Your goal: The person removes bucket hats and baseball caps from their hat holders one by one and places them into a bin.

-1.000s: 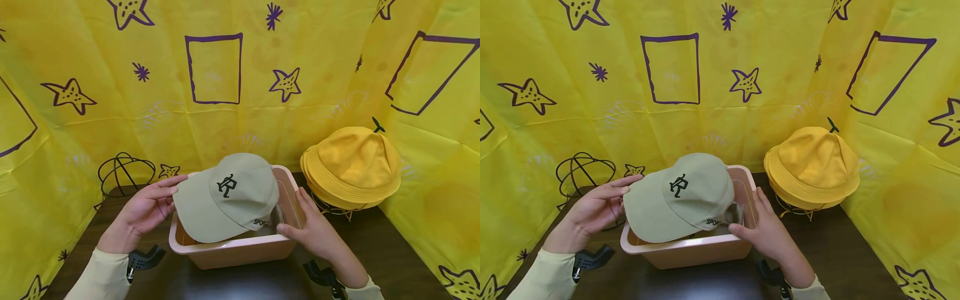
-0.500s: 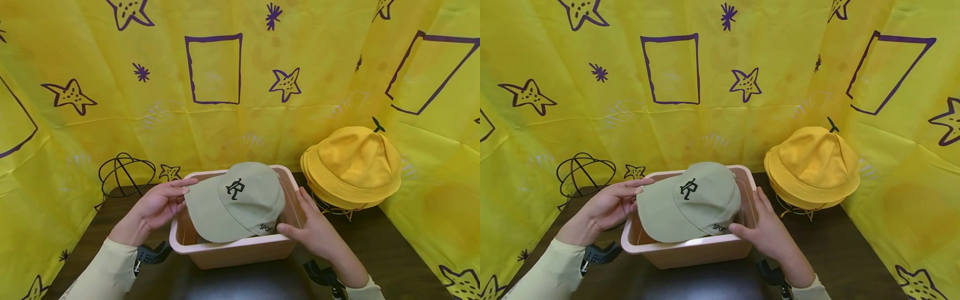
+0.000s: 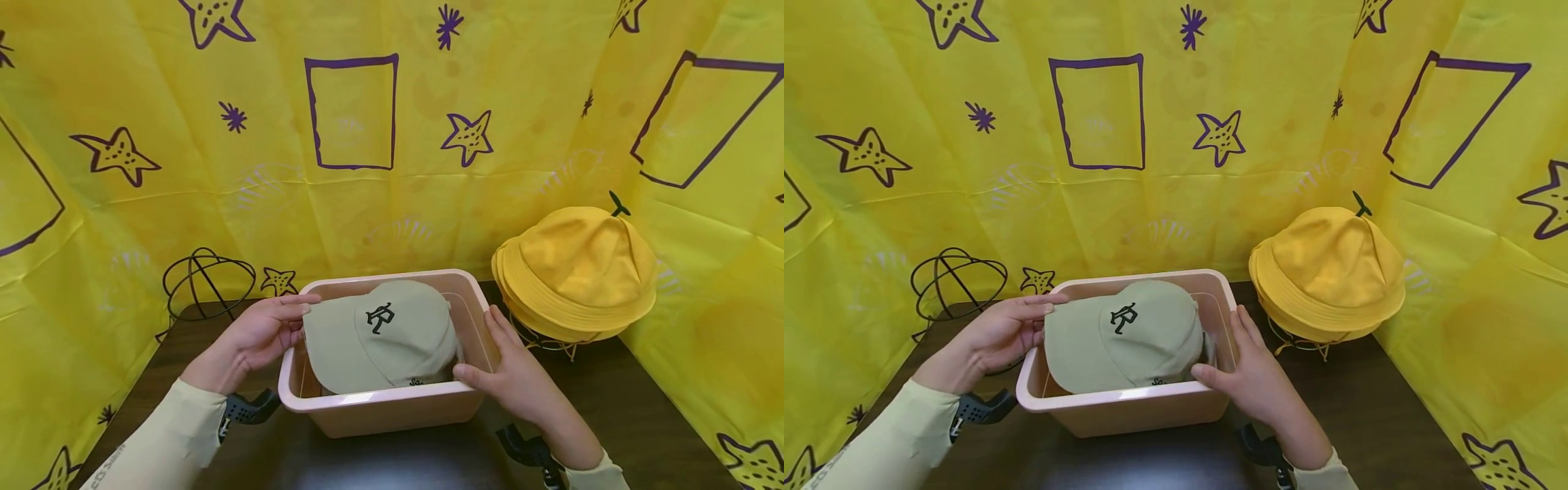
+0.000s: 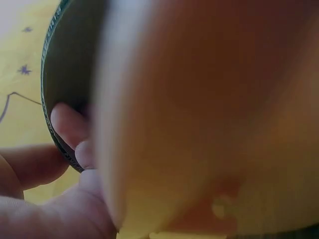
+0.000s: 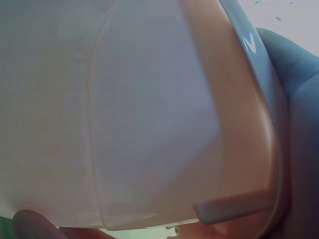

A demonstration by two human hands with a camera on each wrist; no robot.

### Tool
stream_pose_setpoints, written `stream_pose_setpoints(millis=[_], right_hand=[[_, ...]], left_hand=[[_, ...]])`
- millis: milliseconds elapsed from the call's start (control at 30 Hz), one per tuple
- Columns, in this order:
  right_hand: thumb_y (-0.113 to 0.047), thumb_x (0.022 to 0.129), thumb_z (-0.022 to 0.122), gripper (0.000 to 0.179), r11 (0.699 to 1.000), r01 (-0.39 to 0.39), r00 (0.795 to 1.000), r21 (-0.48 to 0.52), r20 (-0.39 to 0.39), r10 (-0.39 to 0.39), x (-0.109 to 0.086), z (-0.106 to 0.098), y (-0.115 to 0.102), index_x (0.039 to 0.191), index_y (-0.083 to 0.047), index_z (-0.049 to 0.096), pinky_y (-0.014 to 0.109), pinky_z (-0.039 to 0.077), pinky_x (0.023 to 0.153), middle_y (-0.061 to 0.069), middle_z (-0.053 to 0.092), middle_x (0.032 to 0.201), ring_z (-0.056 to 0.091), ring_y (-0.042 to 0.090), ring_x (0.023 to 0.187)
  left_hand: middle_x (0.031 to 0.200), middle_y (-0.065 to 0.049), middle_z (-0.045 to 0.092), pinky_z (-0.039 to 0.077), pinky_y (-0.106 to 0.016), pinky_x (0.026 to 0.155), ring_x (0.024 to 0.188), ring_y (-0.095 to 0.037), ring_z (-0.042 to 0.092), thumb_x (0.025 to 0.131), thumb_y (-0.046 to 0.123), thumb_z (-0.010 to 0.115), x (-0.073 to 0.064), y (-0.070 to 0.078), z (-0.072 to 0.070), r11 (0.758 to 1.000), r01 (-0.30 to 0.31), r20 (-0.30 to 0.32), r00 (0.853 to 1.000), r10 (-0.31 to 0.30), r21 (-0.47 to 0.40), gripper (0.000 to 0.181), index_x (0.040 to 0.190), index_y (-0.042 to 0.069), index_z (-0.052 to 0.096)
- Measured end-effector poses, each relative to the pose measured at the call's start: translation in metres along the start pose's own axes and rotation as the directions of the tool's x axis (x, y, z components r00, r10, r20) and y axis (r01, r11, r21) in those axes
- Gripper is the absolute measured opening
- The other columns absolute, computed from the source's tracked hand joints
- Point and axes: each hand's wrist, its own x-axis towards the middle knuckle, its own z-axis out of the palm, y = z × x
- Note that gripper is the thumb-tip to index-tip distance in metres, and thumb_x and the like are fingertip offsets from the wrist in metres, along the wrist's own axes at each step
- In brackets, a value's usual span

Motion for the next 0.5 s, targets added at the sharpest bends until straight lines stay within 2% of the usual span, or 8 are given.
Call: stream_pose_setpoints(millis=[133,267,400,500], right_hand=[[-0.056,0.082,0.076,0.109,1.000,-0.002,1.000,-0.005,0.000,0.002,0.000,0.000,0.000,0.157,0.000,0.020,0.064,0.020,0.110,0.011,0.008,0.165,0.016,0.041,0.145],[-0.054,0.083,0.075,0.108,1.000,0.000,1.000,-0.017,0.000,0.000,0.000,-0.001,-0.001,0.157,0.001,0.020,0.066,0.020,0.109,0.013,0.008,0.165,0.016,0.042,0.145],[-0.055,0.083,0.075,0.108,1.000,-0.009,1.000,-0.021,0.004,0.009,0.001,-0.002,-0.002,0.157,0.000,0.019,0.066,0.021,0.109,0.013,0.008,0.165,0.018,0.043,0.145],[-0.055,0.083,0.075,0.108,1.000,-0.008,1.000,-0.026,0.005,0.008,0.001,-0.002,-0.002,0.157,0.001,0.019,0.066,0.021,0.109,0.013,0.008,0.165,0.018,0.043,0.145]], left_hand=[[0.108,-0.009,0.067,0.053,-0.029,0.077,0.092,-0.016,0.065,0.105,0.007,0.050,-0.002,0.003,0.003,0.993,0.008,-0.041,0.999,-0.003,0.118,0.046,0.144,-0.013,0.036],[0.119,-0.017,0.062,0.054,-0.035,0.086,0.098,-0.020,0.065,0.105,0.009,0.049,-0.003,0.007,0.009,0.972,0.012,-0.019,1.000,-0.008,0.233,0.051,0.147,-0.013,0.030],[0.139,-0.030,0.046,0.049,-0.044,0.095,0.110,-0.031,0.063,0.105,0.012,0.050,-0.005,0.011,0.016,0.935,0.027,0.012,0.999,-0.034,0.354,0.058,0.152,-0.009,0.024],[0.150,-0.031,0.034,0.045,-0.048,0.099,0.121,-0.039,0.056,0.102,0.016,0.056,-0.007,0.016,0.021,0.890,0.030,0.031,0.998,-0.050,0.455,0.064,0.154,-0.004,0.024]])
